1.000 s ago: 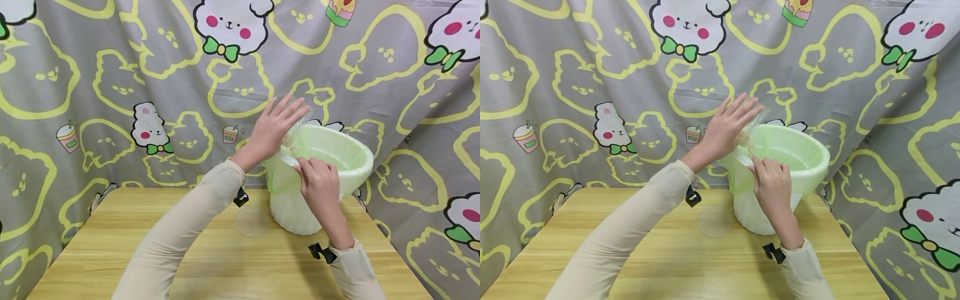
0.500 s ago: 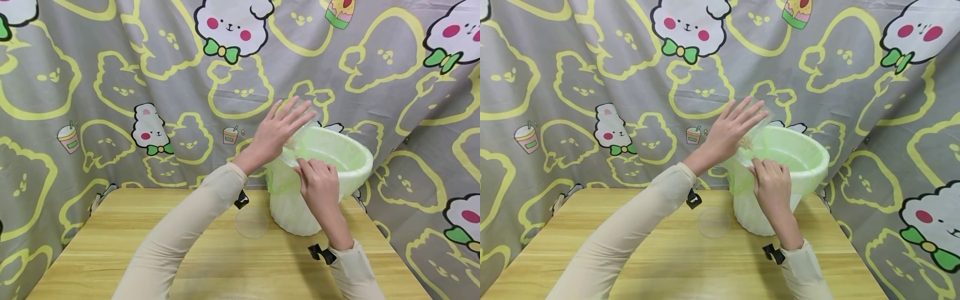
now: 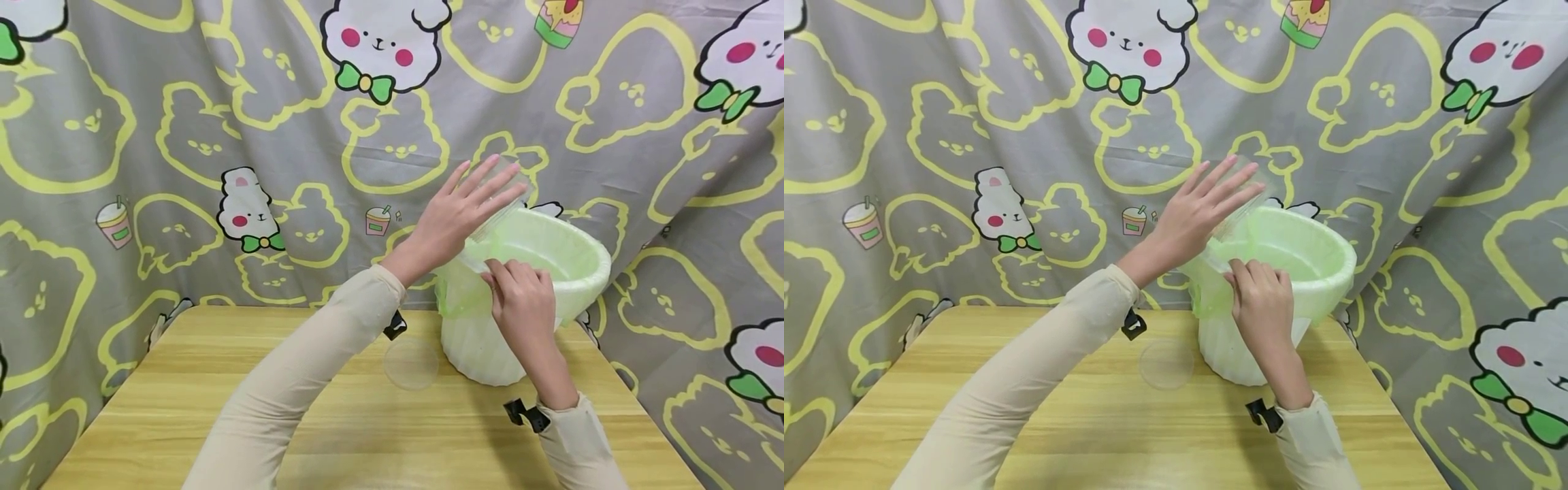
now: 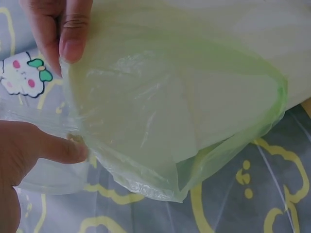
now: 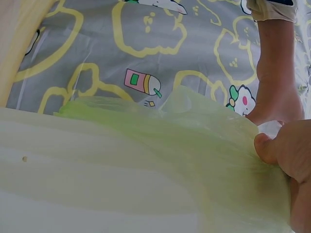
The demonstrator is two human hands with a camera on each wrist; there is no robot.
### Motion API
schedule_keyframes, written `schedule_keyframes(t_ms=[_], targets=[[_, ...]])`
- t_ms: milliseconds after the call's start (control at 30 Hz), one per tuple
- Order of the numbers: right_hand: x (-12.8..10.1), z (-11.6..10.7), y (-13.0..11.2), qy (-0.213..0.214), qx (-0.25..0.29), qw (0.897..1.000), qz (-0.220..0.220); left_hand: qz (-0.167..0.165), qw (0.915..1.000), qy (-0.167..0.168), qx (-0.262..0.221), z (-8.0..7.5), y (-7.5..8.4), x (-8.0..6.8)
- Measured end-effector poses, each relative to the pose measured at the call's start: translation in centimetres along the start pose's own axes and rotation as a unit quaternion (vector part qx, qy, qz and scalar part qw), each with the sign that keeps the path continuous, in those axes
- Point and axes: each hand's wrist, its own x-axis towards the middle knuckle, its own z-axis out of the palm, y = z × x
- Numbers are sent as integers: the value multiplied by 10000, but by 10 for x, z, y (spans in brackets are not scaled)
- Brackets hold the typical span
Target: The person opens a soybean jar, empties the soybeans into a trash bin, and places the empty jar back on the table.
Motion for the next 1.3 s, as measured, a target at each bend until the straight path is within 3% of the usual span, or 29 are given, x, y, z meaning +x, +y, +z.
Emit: schedule_keyframes(t_ms=[367,600,833,967,1200,1300], targets=[[-2,1,1,21,-30,10000,-14,161,9997,-184,30,-1,0,0],[-2,1,0,2,-5,10000,11,-5,9997,123,188,-1,0,0],[-4,0,-1,-8,25,10000,10,31,9998,-192,48,-3,-2,1],[-3,1,-1,-24,28,10000,-5,-137,9998,-66,155,-1,-2,1],[-2,0,0,-8,-33,10000,4,-39,9992,-383,96,-3,-3,0],[-1,0,0,-17,-30,10000,14,-104,9994,-277,164,-3,-3,1]])
